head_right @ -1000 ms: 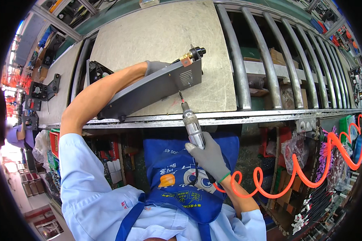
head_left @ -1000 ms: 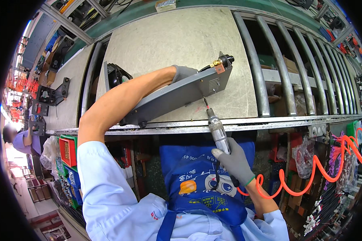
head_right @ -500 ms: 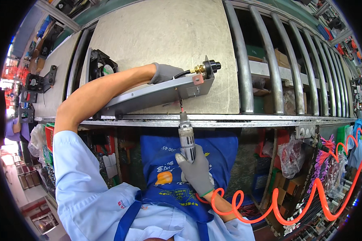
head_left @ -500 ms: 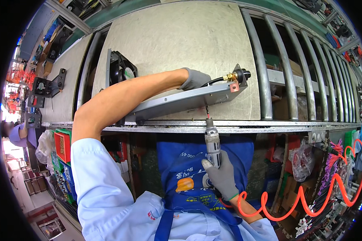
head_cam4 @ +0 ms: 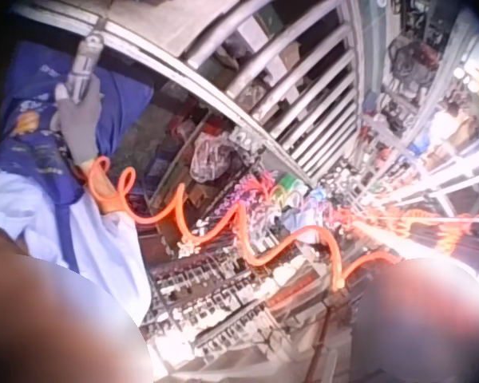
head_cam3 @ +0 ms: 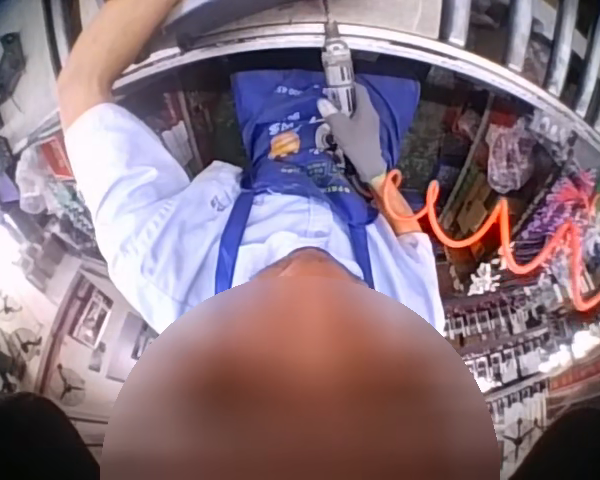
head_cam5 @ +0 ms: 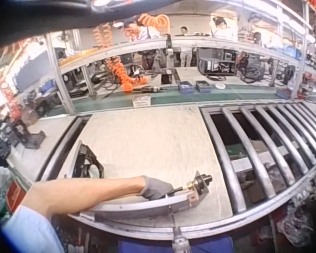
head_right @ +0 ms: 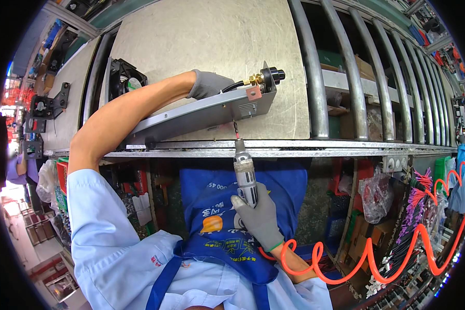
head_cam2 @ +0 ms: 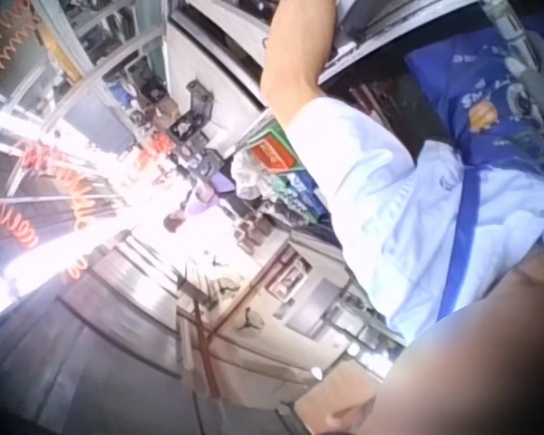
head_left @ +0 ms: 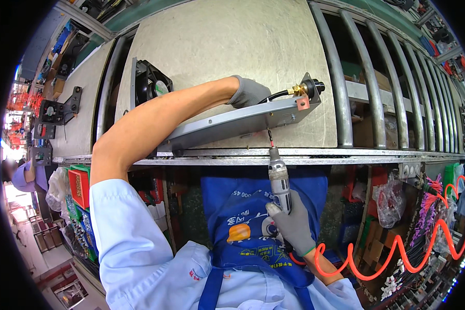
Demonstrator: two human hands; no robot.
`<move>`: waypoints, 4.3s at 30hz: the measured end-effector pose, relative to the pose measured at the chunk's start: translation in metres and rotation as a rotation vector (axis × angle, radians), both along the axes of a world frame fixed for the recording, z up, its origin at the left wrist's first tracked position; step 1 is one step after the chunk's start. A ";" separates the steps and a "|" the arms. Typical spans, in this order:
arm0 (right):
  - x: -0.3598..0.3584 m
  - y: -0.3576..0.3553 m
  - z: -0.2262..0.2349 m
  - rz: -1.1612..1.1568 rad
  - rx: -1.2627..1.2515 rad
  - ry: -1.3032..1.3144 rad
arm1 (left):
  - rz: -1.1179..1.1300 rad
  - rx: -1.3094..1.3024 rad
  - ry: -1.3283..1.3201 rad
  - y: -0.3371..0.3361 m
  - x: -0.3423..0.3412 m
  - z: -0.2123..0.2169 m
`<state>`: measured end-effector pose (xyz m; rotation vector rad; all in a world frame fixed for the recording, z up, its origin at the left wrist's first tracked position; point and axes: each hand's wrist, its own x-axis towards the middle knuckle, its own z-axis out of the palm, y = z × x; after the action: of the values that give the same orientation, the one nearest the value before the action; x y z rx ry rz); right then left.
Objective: Assemble internal components and wiring for an electronic power unit at a factory workbench.
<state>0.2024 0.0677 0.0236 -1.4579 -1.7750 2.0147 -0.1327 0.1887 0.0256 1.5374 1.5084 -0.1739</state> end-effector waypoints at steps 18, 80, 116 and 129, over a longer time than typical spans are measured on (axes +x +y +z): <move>0.001 0.005 0.002 0.099 0.217 -0.055 | -0.011 0.005 0.000 -0.002 0.002 0.000; -0.012 -0.003 -0.001 -0.037 -0.172 0.053 | 0.041 0.011 -0.089 0.001 -0.007 -0.022; 0.024 0.001 0.000 0.221 0.132 0.094 | 1.270 0.586 -0.713 -0.173 0.102 -0.014; 0.029 0.008 0.002 0.314 0.047 0.183 | 1.257 0.323 -1.040 -0.190 0.086 -0.023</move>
<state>0.2315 0.0761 0.0257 -0.9947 -2.0573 2.1455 -0.0467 -0.0015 0.0024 0.4241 1.3197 1.4046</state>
